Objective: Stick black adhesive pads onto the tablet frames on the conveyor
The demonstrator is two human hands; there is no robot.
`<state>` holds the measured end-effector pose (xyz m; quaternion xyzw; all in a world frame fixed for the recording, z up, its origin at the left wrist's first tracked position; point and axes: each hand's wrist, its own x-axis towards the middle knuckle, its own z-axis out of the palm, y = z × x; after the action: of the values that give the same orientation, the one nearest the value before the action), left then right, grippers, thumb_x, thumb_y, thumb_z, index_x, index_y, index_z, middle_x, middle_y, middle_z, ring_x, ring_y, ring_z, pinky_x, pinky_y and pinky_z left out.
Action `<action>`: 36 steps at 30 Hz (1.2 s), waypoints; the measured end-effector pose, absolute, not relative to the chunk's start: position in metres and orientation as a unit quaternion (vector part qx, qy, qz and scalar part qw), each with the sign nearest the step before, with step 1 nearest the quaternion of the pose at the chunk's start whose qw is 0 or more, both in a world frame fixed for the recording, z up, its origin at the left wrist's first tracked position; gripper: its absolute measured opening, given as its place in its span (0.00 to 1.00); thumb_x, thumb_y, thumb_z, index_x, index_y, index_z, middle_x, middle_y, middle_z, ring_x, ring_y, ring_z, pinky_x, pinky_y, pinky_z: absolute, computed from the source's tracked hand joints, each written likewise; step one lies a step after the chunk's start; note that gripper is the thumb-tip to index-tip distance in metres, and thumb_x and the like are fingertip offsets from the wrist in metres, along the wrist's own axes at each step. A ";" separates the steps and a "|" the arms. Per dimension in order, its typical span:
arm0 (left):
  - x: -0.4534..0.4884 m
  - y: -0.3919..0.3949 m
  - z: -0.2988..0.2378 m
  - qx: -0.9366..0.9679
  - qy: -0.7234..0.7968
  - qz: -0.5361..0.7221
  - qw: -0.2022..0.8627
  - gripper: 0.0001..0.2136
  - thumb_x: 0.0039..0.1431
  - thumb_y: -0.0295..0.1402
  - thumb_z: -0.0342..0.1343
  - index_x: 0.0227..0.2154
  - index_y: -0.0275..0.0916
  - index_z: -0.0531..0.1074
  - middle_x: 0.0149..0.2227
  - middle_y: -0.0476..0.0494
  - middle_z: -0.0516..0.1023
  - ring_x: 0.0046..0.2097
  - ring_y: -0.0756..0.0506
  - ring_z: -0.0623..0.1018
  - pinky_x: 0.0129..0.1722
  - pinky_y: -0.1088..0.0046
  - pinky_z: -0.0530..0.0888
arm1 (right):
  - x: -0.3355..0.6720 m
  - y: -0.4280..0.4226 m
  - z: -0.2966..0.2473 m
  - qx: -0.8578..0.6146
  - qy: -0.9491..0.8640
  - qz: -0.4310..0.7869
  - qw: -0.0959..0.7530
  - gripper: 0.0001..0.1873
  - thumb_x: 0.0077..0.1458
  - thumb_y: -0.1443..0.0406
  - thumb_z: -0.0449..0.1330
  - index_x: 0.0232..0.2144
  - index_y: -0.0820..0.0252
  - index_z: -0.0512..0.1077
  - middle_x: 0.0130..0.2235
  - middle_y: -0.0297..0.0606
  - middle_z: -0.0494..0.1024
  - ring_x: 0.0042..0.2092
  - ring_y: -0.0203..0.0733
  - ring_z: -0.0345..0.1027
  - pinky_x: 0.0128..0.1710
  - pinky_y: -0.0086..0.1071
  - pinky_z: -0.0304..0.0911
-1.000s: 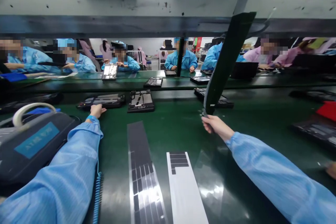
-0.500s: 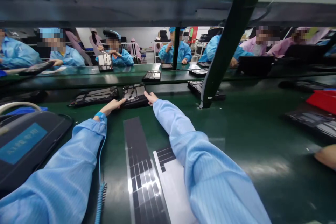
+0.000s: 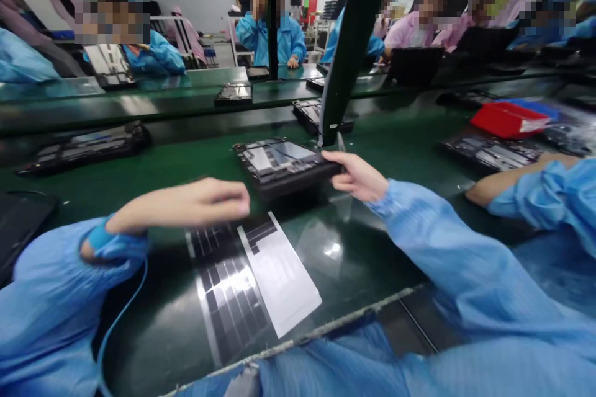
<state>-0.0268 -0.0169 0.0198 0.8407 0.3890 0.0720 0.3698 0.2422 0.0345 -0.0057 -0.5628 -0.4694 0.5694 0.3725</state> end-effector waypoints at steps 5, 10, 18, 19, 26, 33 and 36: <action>-0.003 -0.048 -0.011 0.893 0.393 -0.031 0.215 0.08 0.55 0.35 0.53 0.30 0.36 0.65 0.35 0.45 0.65 0.31 0.49 0.67 0.30 0.75 0.64 | 0.322 -0.039 -0.034 -0.611 -0.410 0.550 0.395 0.10 0.49 0.59 0.59 0.32 0.52 0.62 0.19 0.23 0.47 0.14 0.23 0.34 0.15 0.24 0.28; -0.002 -0.023 -0.032 0.889 0.367 -0.038 0.272 0.08 0.55 0.36 0.53 0.31 0.35 0.65 0.36 0.46 0.63 0.29 0.51 0.65 0.30 0.77 0.64 | 0.338 -0.055 -0.029 -0.701 -0.598 0.222 0.319 0.13 0.45 0.56 0.62 0.24 0.60 0.71 0.19 0.34 0.63 0.19 0.30 0.54 0.19 0.28 0.49; -0.001 -0.011 -0.029 0.887 0.348 -0.033 0.302 0.05 0.53 0.26 0.51 0.34 0.34 0.68 0.34 0.47 0.64 0.31 0.51 0.66 0.30 0.78 0.64 | 0.218 -0.040 -0.016 -0.357 -0.805 0.384 0.277 0.17 0.56 0.58 0.52 0.23 0.63 0.70 0.26 0.38 0.72 0.27 0.34 0.66 0.26 0.27 0.62; 0.000 -0.010 -0.031 0.888 0.347 -0.029 0.300 0.05 0.53 0.27 0.52 0.34 0.34 0.68 0.34 0.47 0.64 0.31 0.51 0.66 0.30 0.78 0.64 | 0.206 -0.038 -0.019 -0.299 -0.840 0.371 0.259 0.12 0.55 0.61 0.55 0.26 0.63 0.70 0.28 0.38 0.73 0.29 0.34 0.67 0.30 0.27 0.63; 0.001 -0.007 -0.034 0.887 0.346 -0.012 0.306 0.04 0.52 0.29 0.53 0.30 0.34 0.69 0.31 0.48 0.65 0.30 0.51 0.67 0.28 0.79 0.63 | 0.187 -0.035 -0.038 -0.255 -0.858 0.373 0.246 0.05 0.53 0.66 0.57 0.32 0.63 0.69 0.31 0.38 0.75 0.33 0.35 0.71 0.33 0.27 0.66; 0.003 -0.008 -0.033 0.885 0.352 -0.010 0.304 0.04 0.52 0.30 0.54 0.31 0.34 0.69 0.32 0.47 0.66 0.32 0.50 0.67 0.29 0.78 0.63 | 0.192 -0.040 -0.036 -0.283 -0.848 0.374 0.246 0.05 0.52 0.66 0.57 0.30 0.64 0.69 0.31 0.39 0.74 0.33 0.36 0.70 0.31 0.27 0.67; 0.003 -0.008 -0.034 0.884 0.356 -0.011 0.302 0.05 0.52 0.30 0.55 0.31 0.34 0.69 0.32 0.47 0.66 0.32 0.50 0.67 0.29 0.78 0.63 | 0.190 -0.039 -0.037 -0.282 -0.849 0.370 0.252 0.05 0.52 0.66 0.57 0.30 0.64 0.69 0.31 0.39 0.74 0.33 0.36 0.70 0.30 0.26 0.66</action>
<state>0.0031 -0.0080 -0.0342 0.8841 0.3561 -0.0109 0.3024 0.1903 -0.0392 -0.0372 -0.2815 -0.8487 0.3700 0.2523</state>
